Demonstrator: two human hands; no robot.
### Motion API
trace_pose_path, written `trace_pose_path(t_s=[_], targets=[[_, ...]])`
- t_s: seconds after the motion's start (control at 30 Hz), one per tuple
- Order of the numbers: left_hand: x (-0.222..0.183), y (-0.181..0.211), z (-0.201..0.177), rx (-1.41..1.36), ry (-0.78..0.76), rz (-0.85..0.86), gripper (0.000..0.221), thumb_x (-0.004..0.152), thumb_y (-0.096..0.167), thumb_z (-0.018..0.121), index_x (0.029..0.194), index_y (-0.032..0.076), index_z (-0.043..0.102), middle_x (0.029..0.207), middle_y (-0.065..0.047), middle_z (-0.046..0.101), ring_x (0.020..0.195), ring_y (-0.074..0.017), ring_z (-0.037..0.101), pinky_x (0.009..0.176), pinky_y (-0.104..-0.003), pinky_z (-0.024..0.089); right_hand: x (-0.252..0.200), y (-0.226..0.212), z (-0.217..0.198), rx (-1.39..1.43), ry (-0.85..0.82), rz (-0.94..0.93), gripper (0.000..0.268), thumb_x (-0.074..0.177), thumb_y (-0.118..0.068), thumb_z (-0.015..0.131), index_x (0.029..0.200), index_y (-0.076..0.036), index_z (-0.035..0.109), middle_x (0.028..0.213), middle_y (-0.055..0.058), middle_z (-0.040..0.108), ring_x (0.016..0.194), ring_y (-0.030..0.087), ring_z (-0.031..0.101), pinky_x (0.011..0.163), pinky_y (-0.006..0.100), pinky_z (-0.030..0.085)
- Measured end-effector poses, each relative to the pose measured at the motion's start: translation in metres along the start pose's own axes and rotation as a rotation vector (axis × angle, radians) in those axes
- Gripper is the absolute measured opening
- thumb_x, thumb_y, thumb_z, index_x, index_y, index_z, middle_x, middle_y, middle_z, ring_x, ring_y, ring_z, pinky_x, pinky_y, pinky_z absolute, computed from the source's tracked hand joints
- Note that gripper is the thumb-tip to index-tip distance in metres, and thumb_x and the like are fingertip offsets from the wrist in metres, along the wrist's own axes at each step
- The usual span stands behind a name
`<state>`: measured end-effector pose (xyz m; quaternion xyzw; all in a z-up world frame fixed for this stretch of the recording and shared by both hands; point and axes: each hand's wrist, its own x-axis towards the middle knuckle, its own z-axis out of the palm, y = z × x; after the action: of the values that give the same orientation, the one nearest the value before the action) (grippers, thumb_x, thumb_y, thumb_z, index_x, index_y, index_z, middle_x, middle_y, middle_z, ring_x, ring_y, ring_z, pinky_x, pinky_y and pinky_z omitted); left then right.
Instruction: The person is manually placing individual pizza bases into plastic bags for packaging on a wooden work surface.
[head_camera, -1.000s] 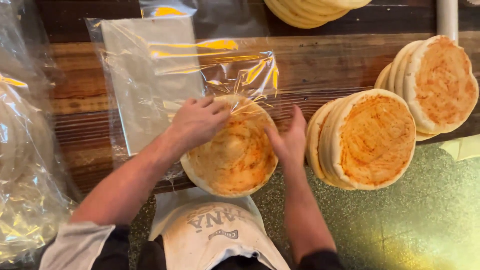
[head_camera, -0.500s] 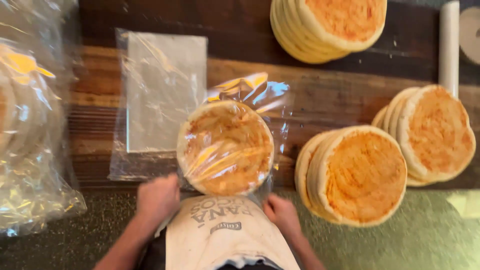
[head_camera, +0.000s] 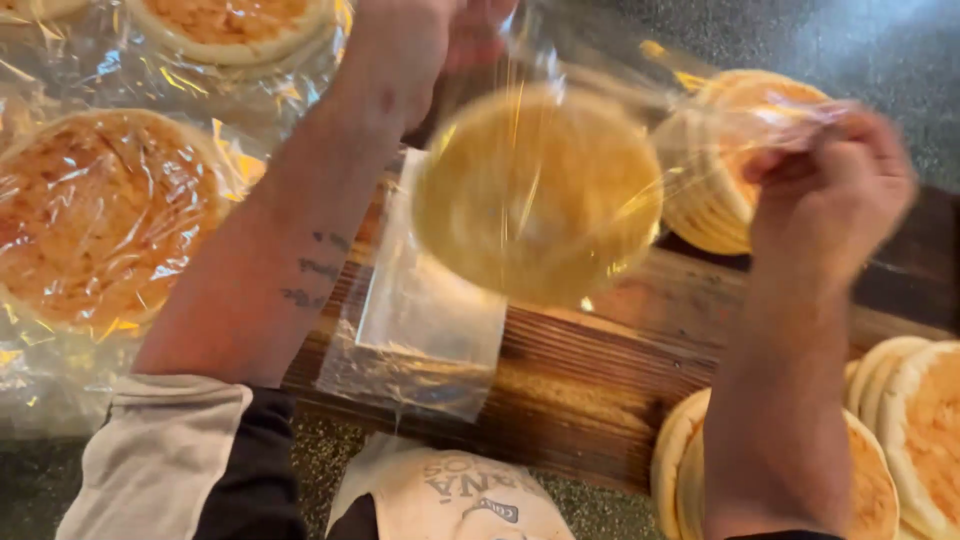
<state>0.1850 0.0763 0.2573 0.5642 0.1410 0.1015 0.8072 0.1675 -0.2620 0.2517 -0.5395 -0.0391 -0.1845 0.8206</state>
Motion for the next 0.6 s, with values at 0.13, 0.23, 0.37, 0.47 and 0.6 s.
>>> trace_pose_path(t_s=[0.13,0.23,0.37,0.47,0.6], targets=[[-0.006,0.03,-0.064,0.124,0.022,0.123,0.009,0.094,0.016,0.062,0.091,0.011,0.069,0.084,-0.005,0.073,0.078,-0.014,0.076,0.069,-0.031,0.071,-0.022,-0.001,0.057,-0.235,-0.186,-0.256,0.016,0.083,0.005,0.05,0.088,-0.001,0.063,0.075,0.013,0.058,0.066,0.023,0.058,0.067,0.032,0.051],[-0.022,0.042,-0.103,0.237,0.019,0.216,0.009,0.098,0.018,0.061,0.092,0.016,0.067,0.087,0.002,0.067,0.083,-0.0096,0.072,0.081,-0.03,0.073,-0.049,0.057,0.066,-0.335,-0.258,-0.143,0.025,0.077,0.01,0.047,0.087,-0.006,0.064,0.072,0.012,0.063,0.064,0.02,0.058,0.069,0.029,0.052],[-0.047,0.012,-0.14,0.412,0.229,-0.11,0.022,0.103,0.015,0.054,0.083,0.015,0.063,0.081,0.001,0.061,0.077,-0.0129,0.06,0.078,-0.028,0.058,-0.093,0.166,0.057,-0.495,-0.354,0.19,0.033,0.084,0.01,0.046,0.095,-0.008,0.071,0.066,0.01,0.065,0.057,0.015,0.059,0.056,0.03,0.054],[-0.057,-0.109,-0.215,0.959,0.207,-0.29,0.061,0.097,0.047,0.057,0.15,0.02,0.045,0.145,-0.006,0.061,0.136,-0.0294,0.053,0.114,-0.05,0.039,-0.133,0.243,0.027,-0.796,-0.53,0.317,0.031,0.089,0.005,0.059,0.118,0.001,0.07,0.09,0.024,0.075,0.078,0.03,0.076,0.069,0.044,0.062],[-0.108,-0.176,-0.204,1.16,0.041,-0.475,0.07,0.09,0.047,0.065,0.146,0.008,0.05,0.141,-0.024,0.06,0.133,-0.0405,0.056,0.11,-0.057,0.045,-0.171,0.211,0.024,-1.432,-0.666,0.55,0.055,0.091,-0.041,0.069,0.132,-0.006,0.058,0.121,0.021,0.069,0.109,0.041,0.07,0.092,0.06,0.055]])
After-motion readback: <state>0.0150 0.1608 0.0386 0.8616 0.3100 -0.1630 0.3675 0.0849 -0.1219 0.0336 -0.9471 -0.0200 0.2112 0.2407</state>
